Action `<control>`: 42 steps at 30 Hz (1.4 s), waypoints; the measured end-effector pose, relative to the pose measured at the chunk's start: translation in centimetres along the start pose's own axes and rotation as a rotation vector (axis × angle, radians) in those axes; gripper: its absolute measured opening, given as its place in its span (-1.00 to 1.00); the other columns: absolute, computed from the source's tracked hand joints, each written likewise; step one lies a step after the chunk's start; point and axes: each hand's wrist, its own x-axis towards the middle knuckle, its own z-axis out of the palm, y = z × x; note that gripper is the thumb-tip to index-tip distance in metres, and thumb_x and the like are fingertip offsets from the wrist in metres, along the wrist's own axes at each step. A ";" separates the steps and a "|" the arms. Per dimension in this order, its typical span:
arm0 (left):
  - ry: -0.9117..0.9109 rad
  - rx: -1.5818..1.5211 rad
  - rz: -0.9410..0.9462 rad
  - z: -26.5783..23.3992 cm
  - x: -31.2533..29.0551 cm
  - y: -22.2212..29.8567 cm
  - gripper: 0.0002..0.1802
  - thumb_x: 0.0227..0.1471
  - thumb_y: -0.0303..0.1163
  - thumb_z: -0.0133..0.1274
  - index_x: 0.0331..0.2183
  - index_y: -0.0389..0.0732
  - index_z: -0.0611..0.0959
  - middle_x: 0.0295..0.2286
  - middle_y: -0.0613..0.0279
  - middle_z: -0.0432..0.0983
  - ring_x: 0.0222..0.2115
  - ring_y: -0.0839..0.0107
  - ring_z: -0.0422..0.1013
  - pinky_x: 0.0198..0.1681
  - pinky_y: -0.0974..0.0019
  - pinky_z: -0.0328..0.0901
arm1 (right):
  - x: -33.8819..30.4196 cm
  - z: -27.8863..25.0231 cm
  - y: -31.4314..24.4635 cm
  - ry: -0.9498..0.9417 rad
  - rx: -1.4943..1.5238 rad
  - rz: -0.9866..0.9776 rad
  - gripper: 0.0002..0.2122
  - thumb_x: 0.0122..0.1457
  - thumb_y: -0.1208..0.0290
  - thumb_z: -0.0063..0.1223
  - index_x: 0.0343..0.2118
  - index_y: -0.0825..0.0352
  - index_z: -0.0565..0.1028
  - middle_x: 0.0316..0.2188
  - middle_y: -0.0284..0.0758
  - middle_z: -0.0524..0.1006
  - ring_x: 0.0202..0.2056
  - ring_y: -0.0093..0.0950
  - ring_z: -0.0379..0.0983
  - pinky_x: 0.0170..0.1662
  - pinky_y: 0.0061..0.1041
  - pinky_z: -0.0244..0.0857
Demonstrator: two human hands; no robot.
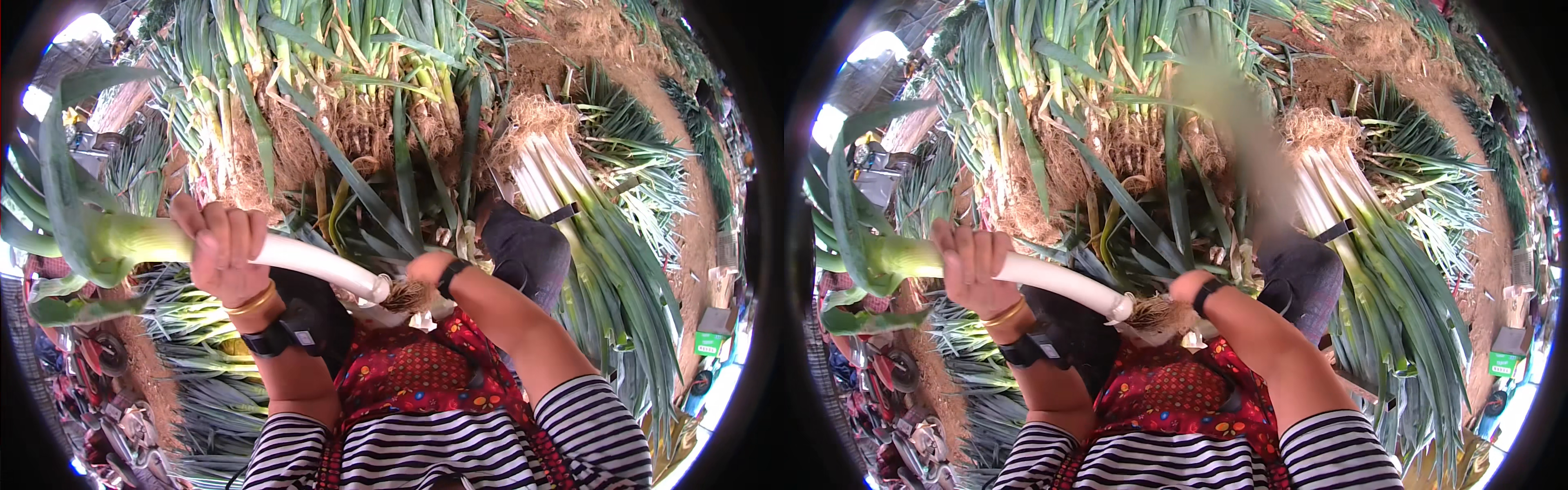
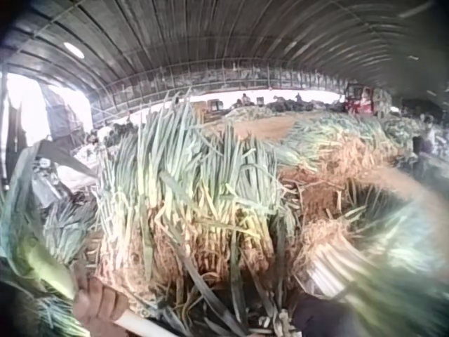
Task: The person pulls a leek from a pile, peels away the outer layers by hand, and wipes the white stalk. They then place the leek onto a separate stack and repeat the process with another leek.
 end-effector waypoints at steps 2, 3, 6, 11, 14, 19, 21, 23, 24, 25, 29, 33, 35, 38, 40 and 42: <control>0.042 0.028 0.003 0.0 0.6 1.4 -0.82 0.05 -0.53 -0.12 -0.47 -0.09 0.24 -0.74 0.49 0.07 -0.77 0.67 -0.01 -0.64 0.52 0.00 | -2.4 -0.3 0.4 0.067 0.323 0.192 -0.69 0.01 0.35 -0.25 -0.31 0.38 0.51 -0.24 -0.08 0.48 -0.23 -0.14 0.45 -0.14 -0.25 0.30; 0.081 0.045 -0.010 -0.1 0.6 1.8 -0.85 0.06 -0.54 -0.13 -0.46 -0.11 0.27 -0.72 0.48 0.07 -0.75 0.68 0.00 -0.60 0.53 0.01 | -3.0 -1.8 0.1 -0.047 0.118 0.167 -0.71 0.02 0.39 -0.23 -0.29 0.41 0.49 -0.24 -0.04 0.48 -0.19 -0.17 0.43 -0.10 -0.26 0.27; 0.266 0.154 0.018 -1.0 -0.3 2.2 -0.83 0.05 -0.56 -0.12 -0.46 -0.08 0.26 -0.73 0.49 0.05 -0.76 0.68 -0.02 -0.63 0.53 -0.02 | -4.5 -7.0 -1.3 0.351 0.187 0.203 -0.68 0.06 0.16 -0.05 -0.33 0.35 0.48 -0.41 -0.12 0.52 -0.32 -0.23 0.48 -0.25 -0.24 0.31; 0.542 0.264 0.066 -1.8 -1.5 1.5 -0.78 0.01 -0.58 -0.08 -0.50 -0.04 0.27 -0.76 0.51 0.00 -0.78 0.67 -0.04 -0.66 0.52 -0.04 | -8.6 -15.5 -7.5 0.930 0.575 -0.300 -0.72 0.13 0.20 -0.08 -0.23 0.29 0.47 -0.46 -0.22 0.52 -0.49 -0.36 0.45 -0.40 -0.43 0.33; 0.611 0.255 0.118 -2.4 -2.1 1.4 -0.77 -0.02 -0.58 -0.05 -0.51 -0.03 0.29 -0.76 0.51 0.01 -0.78 0.66 -0.03 -0.66 0.52 -0.03 | -9.4 -15.4 -11.6 0.748 -0.061 -0.324 -0.74 0.12 0.19 -0.10 -0.26 0.25 0.48 -0.51 -0.28 0.51 -0.45 -0.34 0.46 -0.39 -0.36 0.34; 0.736 0.230 0.230 -3.2 -3.8 2.2 -0.79 -0.08 -0.56 -0.04 -0.55 -0.05 0.31 -0.71 0.51 0.07 -0.73 0.63 0.02 -0.64 0.51 0.03 | -8.3 -14.2 -13.4 0.786 -0.011 -0.428 -0.85 0.07 0.34 -0.04 -0.34 0.24 0.49 -0.56 -0.30 0.46 -0.45 -0.30 0.42 -0.37 -0.34 0.29; 0.893 0.342 0.289 -1.4 -3.4 2.2 -0.78 -0.12 -0.58 -0.02 -0.50 -0.06 0.29 -0.68 0.49 0.11 -0.72 0.62 0.03 -0.64 0.49 0.04 | -8.6 -14.6 -14.3 0.786 -0.033 -0.379 -0.87 0.06 0.40 -0.06 -0.37 0.27 0.49 -0.56 -0.27 0.45 -0.45 -0.29 0.40 -0.36 -0.35 0.29; 0.889 0.336 0.297 -1.7 -4.1 2.7 -0.76 -0.12 -0.56 -0.01 -0.48 -0.07 0.27 -0.70 0.47 0.10 -0.74 0.61 0.03 -0.66 0.48 0.04 | -8.5 -14.6 -14.8 0.809 -0.071 -0.419 -0.91 0.01 0.44 -0.05 -0.41 0.26 0.46 -0.61 -0.27 0.41 -0.50 -0.29 0.38 -0.39 -0.33 0.27; 0.903 0.299 0.300 -1.7 -4.3 2.8 -0.77 -0.15 -0.58 0.01 -0.52 -0.10 0.29 -0.71 0.42 0.15 -0.76 0.58 0.08 -0.69 0.47 0.07 | -8.5 -14.8 -14.9 0.788 -0.077 -0.465 -0.91 0.01 0.44 -0.05 -0.41 0.26 0.46 -0.61 -0.27 0.41 -0.50 -0.29 0.38 -0.39 -0.33 0.27; 0.916 0.260 0.302 -1.7 -4.5 3.1 -0.77 -0.19 -0.60 0.03 -0.56 -0.14 0.31 -0.71 0.37 0.20 -0.79 0.55 0.12 -0.73 0.46 0.09 | -8.5 -15.0 -15.1 0.736 -0.059 -0.428 -0.91 0.01 0.46 -0.06 -0.41 0.28 0.46 -0.60 -0.24 0.42 -0.49 -0.26 0.39 -0.38 -0.33 0.27; 0.929 0.212 0.289 -1.2 -5.2 4.6 -0.75 -0.17 -0.59 0.09 -0.57 -0.15 0.31 -0.73 0.39 0.18 -0.80 0.56 0.12 -0.73 0.48 0.09 | -8.4 -15.4 -16.1 0.599 0.038 -0.393 -0.90 0.03 0.49 -0.09 -0.42 0.35 0.45 -0.56 -0.17 0.45 -0.44 -0.19 0.40 -0.37 -0.33 0.28; 0.937 0.167 0.339 -1.4 -5.8 6.7 -0.74 -0.17 -0.57 0.11 -0.54 -0.17 0.32 -0.73 0.38 0.19 -0.81 0.56 0.14 -0.74 0.47 0.12 | -8.6 -16.0 -17.2 0.491 0.216 -0.290 -0.89 0.08 0.47 -0.11 -0.40 0.39 0.43 -0.52 -0.15 0.48 -0.44 -0.23 0.44 -0.36 -0.43 0.28; 1.006 0.260 0.349 -1.9 -6.3 8.5 -0.75 -0.16 -0.54 0.12 -0.55 -0.19 0.33 -0.75 0.36 0.23 -0.81 0.53 0.18 -0.75 0.46 0.14 | -8.6 -16.4 -18.1 0.443 0.258 -0.284 -0.87 0.10 0.46 -0.10 -0.36 0.41 0.42 -0.53 -0.17 0.47 -0.48 -0.34 0.45 -0.39 -0.50 0.26; 1.216 0.562 0.343 -3.7 -8.1 12.4 -0.77 -0.14 -0.42 0.15 -0.62 -0.18 0.40 -0.77 0.33 0.30 -0.80 0.52 0.25 -0.74 0.46 0.17 | -8.5 -16.4 -17.9 0.498 0.380 -0.286 -0.83 0.11 0.42 -0.08 -0.34 0.42 0.44 -0.54 -0.25 0.47 -0.52 -0.52 0.43 -0.42 -0.57 0.25; 1.370 0.722 0.300 -4.9 -10.5 16.3 -0.74 -0.18 -0.34 0.20 -0.67 -0.15 0.44 -0.76 0.33 0.32 -0.79 0.53 0.25 -0.71 0.47 0.18 | -8.3 -16.4 -15.9 0.470 0.358 -0.221 -0.83 0.11 0.41 -0.08 -0.35 0.42 0.44 -0.55 -0.26 0.47 -0.54 -0.53 0.42 -0.42 -0.57 0.25; 1.491 0.936 0.228 -6.0 -14.7 20.8 -0.75 -0.16 -0.32 0.18 -0.66 -0.13 0.44 -0.75 0.39 0.29 -0.75 0.59 0.22 -0.67 0.51 0.15 | -8.0 -16.1 -13.5 0.455 0.298 -0.158 -0.81 0.11 0.38 -0.06 -0.36 0.44 0.43 -0.56 -0.27 0.47 -0.56 -0.54 0.41 -0.44 -0.58 0.24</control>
